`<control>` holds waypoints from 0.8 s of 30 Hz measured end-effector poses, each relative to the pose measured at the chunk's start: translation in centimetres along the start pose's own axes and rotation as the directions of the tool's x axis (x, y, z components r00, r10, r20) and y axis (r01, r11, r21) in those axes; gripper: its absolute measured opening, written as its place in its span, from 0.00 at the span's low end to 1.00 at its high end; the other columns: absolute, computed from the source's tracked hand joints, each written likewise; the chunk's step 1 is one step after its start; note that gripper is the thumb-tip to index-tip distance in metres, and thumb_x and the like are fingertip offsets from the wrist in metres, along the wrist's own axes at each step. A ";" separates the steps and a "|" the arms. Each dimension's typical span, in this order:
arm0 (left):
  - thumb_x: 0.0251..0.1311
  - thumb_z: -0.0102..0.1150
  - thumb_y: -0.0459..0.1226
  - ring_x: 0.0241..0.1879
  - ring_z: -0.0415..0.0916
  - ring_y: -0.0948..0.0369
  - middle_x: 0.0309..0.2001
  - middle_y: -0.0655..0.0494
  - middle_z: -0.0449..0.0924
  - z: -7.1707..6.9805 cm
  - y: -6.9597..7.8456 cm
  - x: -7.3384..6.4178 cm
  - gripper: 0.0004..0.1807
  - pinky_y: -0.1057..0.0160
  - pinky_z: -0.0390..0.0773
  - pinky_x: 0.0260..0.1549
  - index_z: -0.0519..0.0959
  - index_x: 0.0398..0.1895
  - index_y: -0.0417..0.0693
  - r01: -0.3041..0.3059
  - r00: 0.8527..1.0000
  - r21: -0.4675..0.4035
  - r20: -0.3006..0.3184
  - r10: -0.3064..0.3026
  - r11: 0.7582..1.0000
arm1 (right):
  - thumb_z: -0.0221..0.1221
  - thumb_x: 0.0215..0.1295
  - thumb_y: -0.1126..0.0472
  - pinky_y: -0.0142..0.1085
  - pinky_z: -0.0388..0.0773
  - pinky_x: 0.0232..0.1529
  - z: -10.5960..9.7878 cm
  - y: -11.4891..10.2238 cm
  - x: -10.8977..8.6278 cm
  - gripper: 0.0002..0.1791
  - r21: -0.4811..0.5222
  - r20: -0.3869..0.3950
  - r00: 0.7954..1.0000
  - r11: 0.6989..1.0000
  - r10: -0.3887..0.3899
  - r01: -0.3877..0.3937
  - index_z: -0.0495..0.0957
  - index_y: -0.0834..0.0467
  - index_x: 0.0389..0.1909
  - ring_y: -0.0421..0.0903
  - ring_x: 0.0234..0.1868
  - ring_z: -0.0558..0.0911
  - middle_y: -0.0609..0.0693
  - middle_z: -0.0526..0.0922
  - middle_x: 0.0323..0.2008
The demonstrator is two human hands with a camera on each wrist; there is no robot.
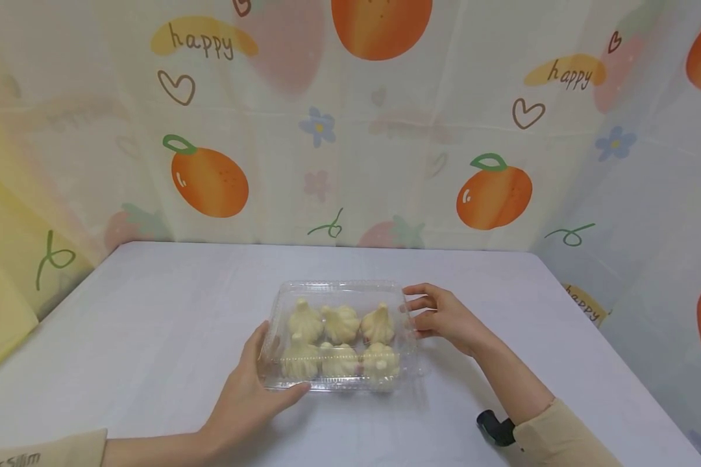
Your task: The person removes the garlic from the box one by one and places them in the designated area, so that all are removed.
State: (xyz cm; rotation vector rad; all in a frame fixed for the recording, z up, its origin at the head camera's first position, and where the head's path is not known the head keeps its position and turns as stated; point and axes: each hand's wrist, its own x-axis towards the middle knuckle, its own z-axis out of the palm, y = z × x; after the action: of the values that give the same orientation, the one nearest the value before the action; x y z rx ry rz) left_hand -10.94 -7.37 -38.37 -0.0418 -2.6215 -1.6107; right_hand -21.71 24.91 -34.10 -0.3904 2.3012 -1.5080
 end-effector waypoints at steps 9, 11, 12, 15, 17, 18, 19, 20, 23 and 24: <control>0.42 0.77 0.53 0.68 0.70 0.45 0.72 0.39 0.66 -0.1 -0.1 0.2 0.61 0.43 0.75 0.61 0.51 0.75 0.42 -0.004 1.000 0.050 0.000 0.004 0.999 | 0.56 0.69 0.67 0.41 0.85 0.49 -0.1 0.2 0.1 0.34 -0.011 -0.006 1.000 1.000 0.007 -0.007 0.54 0.65 0.73 0.53 0.51 0.84 0.72 0.70 0.64; 0.44 0.76 0.52 0.67 0.71 0.45 0.72 0.40 0.65 -0.1 -0.2 0.1 0.60 0.44 0.75 0.61 0.51 0.75 0.42 -0.006 1.000 0.046 0.001 0.006 0.999 | 0.56 0.69 0.66 0.41 0.85 0.49 -0.1 0.3 0.0 0.34 -0.018 -0.011 1.000 1.000 0.013 -0.013 0.55 0.65 0.73 0.52 0.51 0.84 0.72 0.71 0.64; 0.44 0.76 0.52 0.67 0.71 0.45 0.72 0.40 0.65 -0.1 -0.2 0.1 0.59 0.44 0.75 0.61 0.51 0.75 0.42 -0.006 1.000 0.042 0.002 0.006 0.999 | 0.56 0.69 0.66 0.41 0.85 0.49 -0.1 0.3 0.0 0.34 -0.020 -0.014 1.000 1.000 0.015 -0.015 0.55 0.64 0.73 0.52 0.51 0.84 0.71 0.71 0.64; 0.46 0.75 0.51 0.69 0.69 0.45 0.73 0.40 0.64 -0.1 -0.4 0.1 0.59 0.44 0.73 0.63 0.50 0.76 0.41 -0.017 1.000 0.029 0.008 0.017 0.999 | 0.56 0.68 0.66 0.40 0.85 0.48 -0.1 0.2 -0.1 0.34 -0.022 -0.015 1.000 1.000 0.013 -0.013 0.55 0.64 0.73 0.51 0.50 0.84 0.71 0.71 0.64; 0.49 0.73 0.51 0.71 0.66 0.45 0.74 0.40 0.61 -0.2 -0.6 0.0 0.58 0.44 0.70 0.66 0.49 0.76 0.40 -0.038 0.999 0.021 0.018 0.038 0.999 | 0.55 0.68 0.67 0.40 0.85 0.47 0.0 0.2 -0.1 0.34 -0.020 -0.011 1.000 1.000 0.005 -0.005 0.55 0.65 0.73 0.51 0.50 0.84 0.72 0.71 0.64; 0.51 0.72 0.52 0.72 0.64 0.44 0.75 0.39 0.60 -0.2 -0.7 0.0 0.58 0.44 0.69 0.67 0.48 0.76 0.39 -0.056 0.998 0.018 0.024 0.055 0.998 | 0.55 0.68 0.67 0.39 0.85 0.47 0.0 0.2 -0.1 0.34 -0.019 -0.010 1.000 1.000 0.001 -0.001 0.54 0.65 0.73 0.51 0.50 0.84 0.72 0.71 0.64; 0.52 0.71 0.52 0.73 0.62 0.44 0.76 0.39 0.57 -0.3 -0.7 -0.1 0.58 0.44 0.67 0.68 0.47 0.76 0.38 -0.069 0.997 0.009 0.032 0.069 0.998 | 0.55 0.68 0.67 0.39 0.85 0.47 0.0 0.2 -0.1 0.35 -0.019 -0.008 1.000 1.000 -0.003 0.002 0.54 0.66 0.73 0.51 0.50 0.84 0.72 0.71 0.64; 0.54 0.70 0.53 0.74 0.60 0.44 0.77 0.39 0.55 -0.4 -0.8 -0.1 0.57 0.44 0.65 0.69 0.46 0.76 0.37 -0.082 0.996 -0.001 0.042 0.082 0.997 | 0.54 0.68 0.67 0.39 0.85 0.46 0.0 0.2 -0.1 0.35 -0.019 -0.005 1.000 1.000 -0.006 0.006 0.54 0.66 0.73 0.51 0.50 0.84 0.72 0.70 0.64; 0.58 0.66 0.53 0.75 0.57 0.43 0.77 0.39 0.51 -0.5 -1.0 -0.2 0.56 0.43 0.63 0.70 0.44 0.77 0.37 -0.115 0.991 -0.023 0.067 0.116 0.993 | 0.55 0.68 0.66 0.38 0.85 0.46 0.1 0.1 -0.1 0.35 -0.022 -0.008 1.000 1.000 -0.006 0.006 0.54 0.66 0.73 0.51 0.50 0.84 0.72 0.71 0.64; 0.59 0.66 0.53 0.75 0.57 0.43 0.78 0.39 0.51 -0.6 -1.0 -0.3 0.55 0.42 0.62 0.70 0.44 0.77 0.37 -0.119 0.990 -0.030 0.074 0.121 0.992 | 0.55 0.68 0.66 0.38 0.85 0.46 0.1 0.1 -0.1 0.35 -0.025 -0.008 1.000 1.000 -0.008 0.007 0.54 0.66 0.73 0.51 0.49 0.84 0.72 0.71 0.64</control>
State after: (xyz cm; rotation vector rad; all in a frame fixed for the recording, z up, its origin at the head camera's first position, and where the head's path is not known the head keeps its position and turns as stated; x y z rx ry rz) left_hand -10.71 -8.35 -39.05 -0.2621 -2.5973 -1.6335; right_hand -21.57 24.93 -34.24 -0.4006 2.3295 -1.4884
